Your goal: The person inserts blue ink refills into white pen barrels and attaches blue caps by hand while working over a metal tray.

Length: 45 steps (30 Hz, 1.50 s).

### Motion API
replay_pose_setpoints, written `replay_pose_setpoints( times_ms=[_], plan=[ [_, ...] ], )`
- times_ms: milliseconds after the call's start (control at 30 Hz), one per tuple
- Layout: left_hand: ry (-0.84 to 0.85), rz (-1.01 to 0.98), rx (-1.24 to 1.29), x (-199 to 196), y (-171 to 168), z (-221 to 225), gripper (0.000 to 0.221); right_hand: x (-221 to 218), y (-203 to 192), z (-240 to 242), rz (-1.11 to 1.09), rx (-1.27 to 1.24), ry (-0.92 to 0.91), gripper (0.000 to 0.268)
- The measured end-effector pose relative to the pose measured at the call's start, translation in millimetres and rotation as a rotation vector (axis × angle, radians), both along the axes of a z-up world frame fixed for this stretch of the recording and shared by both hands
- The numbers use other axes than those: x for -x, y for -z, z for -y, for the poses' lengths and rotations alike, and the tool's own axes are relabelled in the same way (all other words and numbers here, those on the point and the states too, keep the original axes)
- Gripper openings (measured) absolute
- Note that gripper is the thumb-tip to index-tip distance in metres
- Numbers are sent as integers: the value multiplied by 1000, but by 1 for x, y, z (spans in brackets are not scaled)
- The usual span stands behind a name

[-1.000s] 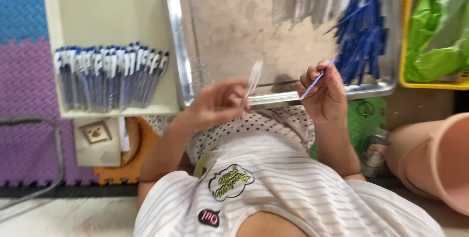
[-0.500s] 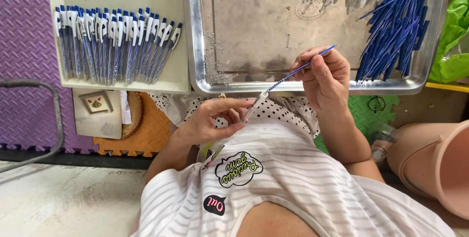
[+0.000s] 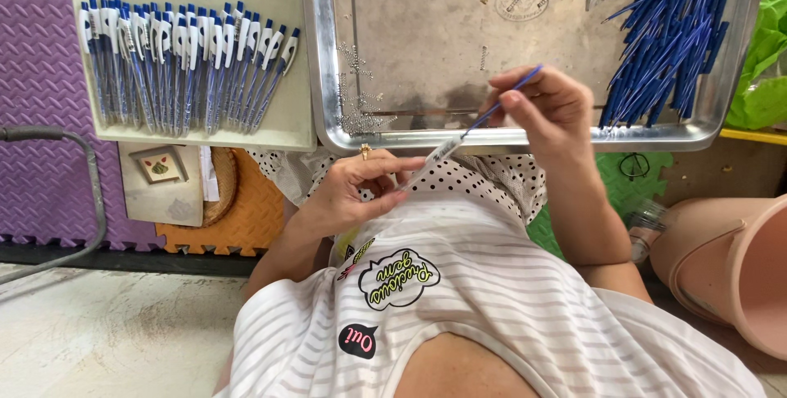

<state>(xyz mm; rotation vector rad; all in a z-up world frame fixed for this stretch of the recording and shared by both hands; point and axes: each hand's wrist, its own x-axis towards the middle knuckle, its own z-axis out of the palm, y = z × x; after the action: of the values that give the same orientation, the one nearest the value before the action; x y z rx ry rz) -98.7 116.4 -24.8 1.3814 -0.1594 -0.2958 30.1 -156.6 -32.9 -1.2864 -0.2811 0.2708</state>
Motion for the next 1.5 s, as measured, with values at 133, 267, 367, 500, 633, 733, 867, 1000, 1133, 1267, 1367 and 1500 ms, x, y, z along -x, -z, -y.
replay_pose_setpoints(
  times_ms=[133, 267, 367, 500, 633, 733, 867, 1000, 1133, 1267, 1367, 1500],
  plan=[
    [-41, 3, 19, 2, 9, 9, 45, 14, 4, -20, 35, 4, 52, 62],
    [-147, 30, -4, 5, 8, 20, 45, 29, 12, -40, 193, 83, 170, 51],
    [-217, 58, -36, 4, 5, 24, 45, 33, 14, -48, 311, 102, 166, 28],
    [-252, 79, -80, 3, 11, 25, 46, 45, 3, -59, 485, 220, 189, 29],
    [-226, 90, -68, 6, 15, 30, 49, 52, 12, -56, 606, 252, 183, 41],
    [-224, 158, -135, 7, 15, 35, 48, 46, 25, -43, 870, 366, 193, 36],
    [-249, 183, -203, 8, 16, 39, 45, 7, 41, 27, 849, 400, 301, 44],
    [-160, 204, -312, 10, 13, 32, 47, -30, 4, 125, 650, 1136, 407, 12],
    [-163, 208, -313, 11, 18, 36, 45, -36, 28, 167, 423, 1455, 442, 4],
    [-160, 206, -304, 13, 19, 39, 44, -42, 36, 155, 282, 1566, 375, 17],
    [-168, 200, -291, 14, 18, 38, 44, -43, 33, 143, 246, 1631, 405, 20],
    [-192, 212, -302, 12, 14, 37, 44, -48, 33, 148, 89, 1523, 420, 17]
  ],
)
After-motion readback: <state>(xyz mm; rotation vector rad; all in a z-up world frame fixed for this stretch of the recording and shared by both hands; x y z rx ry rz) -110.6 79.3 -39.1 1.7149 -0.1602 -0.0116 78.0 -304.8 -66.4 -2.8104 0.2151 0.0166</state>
